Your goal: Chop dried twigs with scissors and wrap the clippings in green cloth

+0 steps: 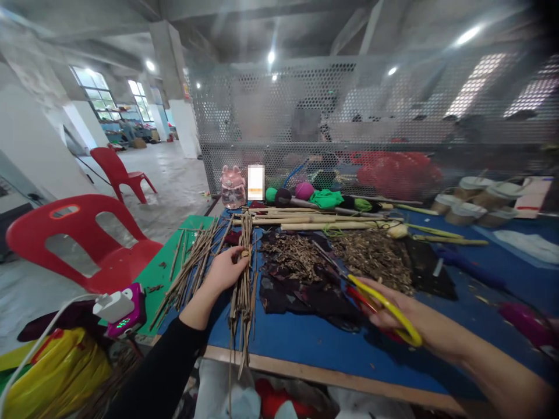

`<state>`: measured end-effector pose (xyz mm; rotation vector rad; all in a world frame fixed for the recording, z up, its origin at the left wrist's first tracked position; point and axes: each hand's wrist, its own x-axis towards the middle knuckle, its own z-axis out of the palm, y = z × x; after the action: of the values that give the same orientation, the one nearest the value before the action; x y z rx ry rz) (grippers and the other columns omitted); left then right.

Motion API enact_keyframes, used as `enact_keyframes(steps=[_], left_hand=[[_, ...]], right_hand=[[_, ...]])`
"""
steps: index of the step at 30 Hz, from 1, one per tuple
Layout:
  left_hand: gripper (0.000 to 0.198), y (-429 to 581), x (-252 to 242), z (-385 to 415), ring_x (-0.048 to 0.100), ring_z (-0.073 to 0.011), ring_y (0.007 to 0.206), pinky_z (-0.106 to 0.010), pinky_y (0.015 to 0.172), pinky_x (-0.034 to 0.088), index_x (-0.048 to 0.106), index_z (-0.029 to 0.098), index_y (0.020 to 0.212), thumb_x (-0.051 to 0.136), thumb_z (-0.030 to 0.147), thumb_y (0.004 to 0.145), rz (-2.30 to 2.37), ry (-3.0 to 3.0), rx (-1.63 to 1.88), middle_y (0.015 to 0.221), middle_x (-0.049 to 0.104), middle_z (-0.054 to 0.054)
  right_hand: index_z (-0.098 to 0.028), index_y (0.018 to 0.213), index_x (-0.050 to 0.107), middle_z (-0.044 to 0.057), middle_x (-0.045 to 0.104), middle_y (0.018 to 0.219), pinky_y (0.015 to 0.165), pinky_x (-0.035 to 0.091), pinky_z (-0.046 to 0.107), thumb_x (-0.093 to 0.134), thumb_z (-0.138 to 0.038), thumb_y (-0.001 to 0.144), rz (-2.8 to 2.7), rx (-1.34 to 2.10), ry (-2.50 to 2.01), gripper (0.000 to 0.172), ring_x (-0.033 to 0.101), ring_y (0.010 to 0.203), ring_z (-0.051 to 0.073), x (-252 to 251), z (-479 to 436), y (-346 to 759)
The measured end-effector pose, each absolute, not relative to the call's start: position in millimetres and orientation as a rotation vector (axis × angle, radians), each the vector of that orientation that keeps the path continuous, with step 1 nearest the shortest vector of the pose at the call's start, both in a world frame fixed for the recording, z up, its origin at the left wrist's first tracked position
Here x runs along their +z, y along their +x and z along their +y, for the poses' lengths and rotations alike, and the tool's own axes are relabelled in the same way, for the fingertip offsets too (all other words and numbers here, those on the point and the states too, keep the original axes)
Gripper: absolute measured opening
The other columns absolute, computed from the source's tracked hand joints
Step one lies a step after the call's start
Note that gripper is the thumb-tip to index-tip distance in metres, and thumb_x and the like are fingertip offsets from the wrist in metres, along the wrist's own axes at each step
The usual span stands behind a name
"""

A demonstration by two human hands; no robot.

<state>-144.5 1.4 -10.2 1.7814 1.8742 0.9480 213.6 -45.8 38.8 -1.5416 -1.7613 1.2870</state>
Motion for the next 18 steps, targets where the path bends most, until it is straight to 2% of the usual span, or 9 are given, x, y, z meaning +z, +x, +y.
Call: enact_keyframes(steps=[4,8,10,12,13,15,18], left_hand=[[0.042,-143.3,-9.2,-0.6,0.058,-0.0156,0.071,-0.026,0.069,0.043,0.06,0.016,0.108,0.057,0.037,0.071,1.896,1.763,0.913,0.083,0.065,-0.005],[0.04,-143.5,-8.3,-0.9,0.053,-0.0126,0.062,-0.024,0.06,0.041,0.06,0.016,0.106,0.056,0.034,0.071,1.882,1.712,0.935,0.071,0.061,-0.002],[0.037,-143.8,-8.1,-0.7,0.052,-0.0115,0.059,-0.022,0.058,0.039,0.059,0.016,0.106,0.054,0.028,0.071,1.845,1.677,0.948,0.068,0.059,-0.001],[0.038,-144.4,-8.5,-0.5,0.051,-0.0106,0.057,-0.022,0.057,0.039,0.058,0.016,0.107,0.053,0.022,0.07,1.807,1.648,0.964,0.066,0.058,0.0],[0.04,-144.7,-8.9,-0.3,0.05,-0.0102,0.057,-0.021,0.057,0.039,0.057,0.016,0.108,0.054,0.021,0.069,1.793,1.638,0.974,0.066,0.057,0.001],[0.043,-145.2,-10.3,0.1,0.049,-0.0097,0.055,-0.021,0.056,0.038,0.055,0.015,0.11,0.055,0.019,0.067,1.775,1.618,0.991,0.065,0.056,0.002],[0.045,-145.5,-12.3,0.5,0.049,-0.0096,0.055,-0.021,0.055,0.038,0.054,0.015,0.111,0.056,0.019,0.066,1.776,1.6,1.0,0.065,0.056,0.002]], right_hand=[[-0.02,0.122,0.041,-0.004,0.048,0.062,0.042,0.037,0.019,0.065,-0.029,0.065,-1.406,1.744,-1.199,0.063,0.043,0.046,0.007,41.8,-58.5,170.6],[-0.025,0.12,0.036,0.0,0.054,0.08,0.035,0.04,0.016,0.067,-0.019,0.056,-1.258,2.111,-0.952,0.072,0.052,0.056,0.011,30.6,-57.1,108.2],[-0.024,0.114,0.039,-0.002,0.051,0.074,0.032,0.041,0.016,0.066,-0.026,0.061,-1.167,2.234,-0.936,0.06,0.05,0.054,0.01,24.2,-54.0,82.4],[-0.023,0.108,0.043,-0.004,0.046,0.064,0.029,0.04,0.015,0.058,-0.043,0.072,-1.075,2.301,-0.995,0.043,0.045,0.046,0.007,20.6,-51.8,64.2],[-0.023,0.106,0.044,-0.005,0.043,0.061,0.027,0.039,0.015,0.05,-0.051,0.077,-1.041,2.322,-1.041,0.04,0.041,0.042,0.006,20.1,-51.4,57.8],[-0.024,0.104,0.045,-0.006,0.04,0.056,0.025,0.038,0.015,0.036,-0.06,0.081,-1.002,2.354,-1.136,0.044,0.036,0.037,0.005,20.6,-51.9,49.4],[-0.025,0.103,0.044,-0.007,0.039,0.053,0.025,0.04,0.017,0.029,-0.064,0.081,-1.0,2.335,-1.248,0.047,0.035,0.035,0.006,22.1,-53.4,41.9]])
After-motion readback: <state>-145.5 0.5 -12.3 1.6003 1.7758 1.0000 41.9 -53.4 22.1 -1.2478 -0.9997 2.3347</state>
